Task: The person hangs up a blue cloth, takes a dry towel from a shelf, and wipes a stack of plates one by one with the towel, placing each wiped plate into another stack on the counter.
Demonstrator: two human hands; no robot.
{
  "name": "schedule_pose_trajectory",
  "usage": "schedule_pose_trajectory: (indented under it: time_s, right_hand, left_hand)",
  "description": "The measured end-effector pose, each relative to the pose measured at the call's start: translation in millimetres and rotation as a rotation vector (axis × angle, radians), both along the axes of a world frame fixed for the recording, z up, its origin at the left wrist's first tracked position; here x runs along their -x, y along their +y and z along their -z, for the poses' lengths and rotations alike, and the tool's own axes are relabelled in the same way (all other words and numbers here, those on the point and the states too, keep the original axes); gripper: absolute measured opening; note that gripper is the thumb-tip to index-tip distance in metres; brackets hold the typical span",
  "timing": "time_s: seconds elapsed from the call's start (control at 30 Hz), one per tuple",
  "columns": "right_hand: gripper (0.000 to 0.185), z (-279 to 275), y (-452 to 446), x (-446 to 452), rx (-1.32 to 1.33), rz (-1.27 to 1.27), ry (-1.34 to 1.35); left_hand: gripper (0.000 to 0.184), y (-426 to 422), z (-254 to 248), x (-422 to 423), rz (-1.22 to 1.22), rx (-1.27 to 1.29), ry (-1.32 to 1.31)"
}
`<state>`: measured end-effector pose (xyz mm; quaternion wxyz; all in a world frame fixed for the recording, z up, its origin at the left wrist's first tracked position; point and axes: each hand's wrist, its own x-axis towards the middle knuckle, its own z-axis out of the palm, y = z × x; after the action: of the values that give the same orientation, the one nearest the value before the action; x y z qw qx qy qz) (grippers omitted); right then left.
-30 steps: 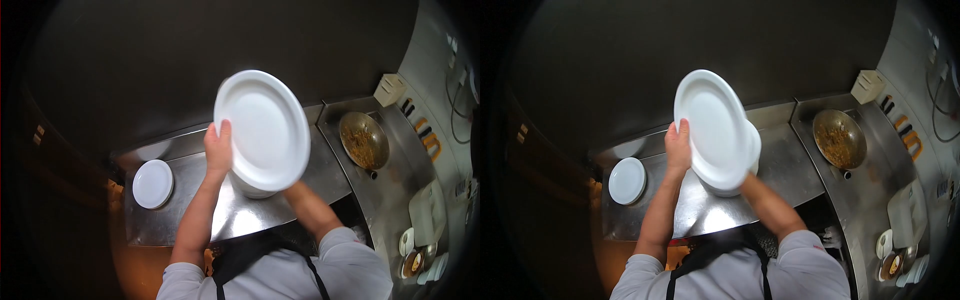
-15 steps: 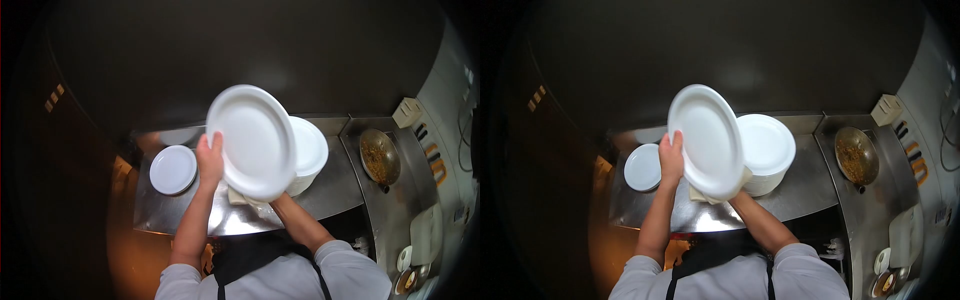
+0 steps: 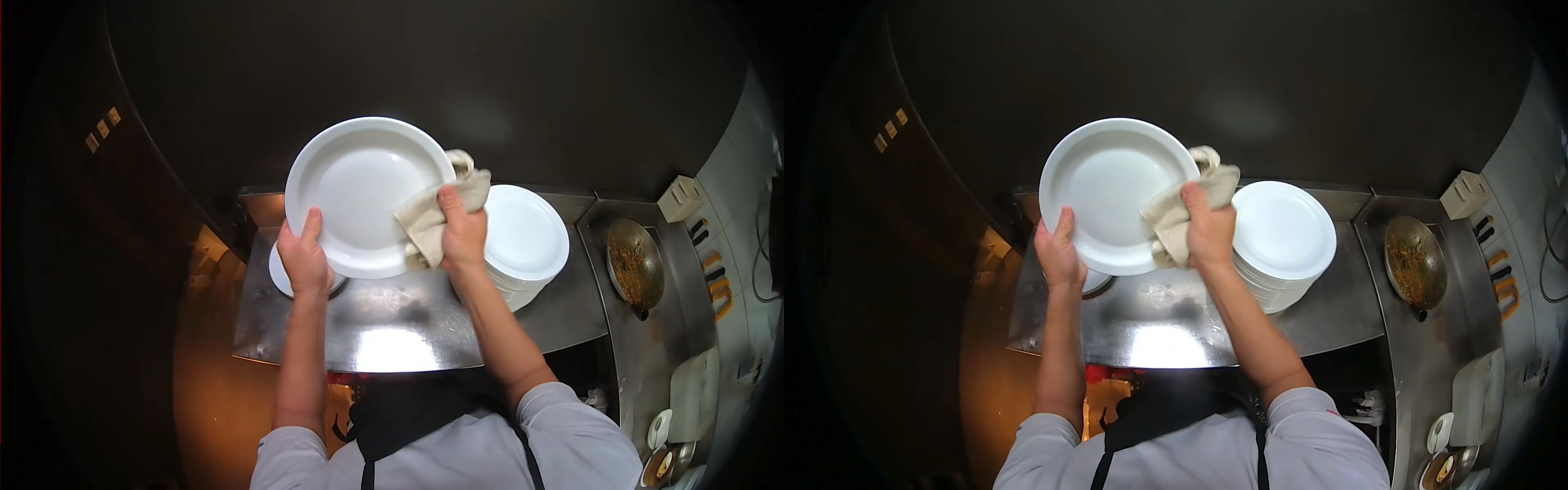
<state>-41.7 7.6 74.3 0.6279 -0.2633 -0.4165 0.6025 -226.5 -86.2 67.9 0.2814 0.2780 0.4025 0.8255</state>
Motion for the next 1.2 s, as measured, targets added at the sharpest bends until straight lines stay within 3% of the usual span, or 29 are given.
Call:
schedule_pose_trajectory:
  time_s: [0.1, 0.2, 0.27, 0.37, 0.47, 0.8, 0.93, 1.0, 1.13, 1.2]
  right_hand:
    - [0.04, 46, -35, 49, 0.266, -0.101, 0.126]
    - [0.037, 90, -88, 81, 0.216, -0.263, -0.209]
    - [0.035, 104, -93, 69, 0.096, -0.477, -0.404]
    - [0.033, 112, -98, 46, -0.061, -0.476, -0.659]
    - [0.032, 120, -97, 28, 0.067, -0.499, -0.593]
    - [0.031, 91, -91, -7, 0.118, -0.461, -0.383]
    - [0.031, 60, -91, -34, 0.147, -0.462, -0.266]
    - [0.031, 54, -87, -49, 0.04, -0.356, -0.256]
    - [0.037, 29, -77, -99, -0.088, -0.184, -0.306]
    - [0.041, 15, -69, -135, -0.214, 0.044, -0.278]
  left_hand:
    - [0.038, 6, 30, -18, -0.176, -0.107, -0.261]
    - [0.041, 4, 56, -17, -0.379, -0.018, -0.315]
    - [0.043, -14, 74, 7, -0.358, 0.035, -0.374]
    - [0.045, -31, 125, 41, -0.464, 0.064, -0.386]
    - [0.046, -53, 153, 52, -0.59, 0.238, -0.416]
    - [0.051, -49, 180, 52, -0.723, 0.474, -0.325]
    - [0.054, -35, 189, 55, -0.844, 0.828, -0.177]
    - [0.056, -27, 189, 57, -0.83, 1.146, -0.11]
    - [0.066, -6, 199, 58, -0.868, 1.34, 0.019]
    - [0.072, 1, 183, 44, -0.872, 1.372, 0.09]
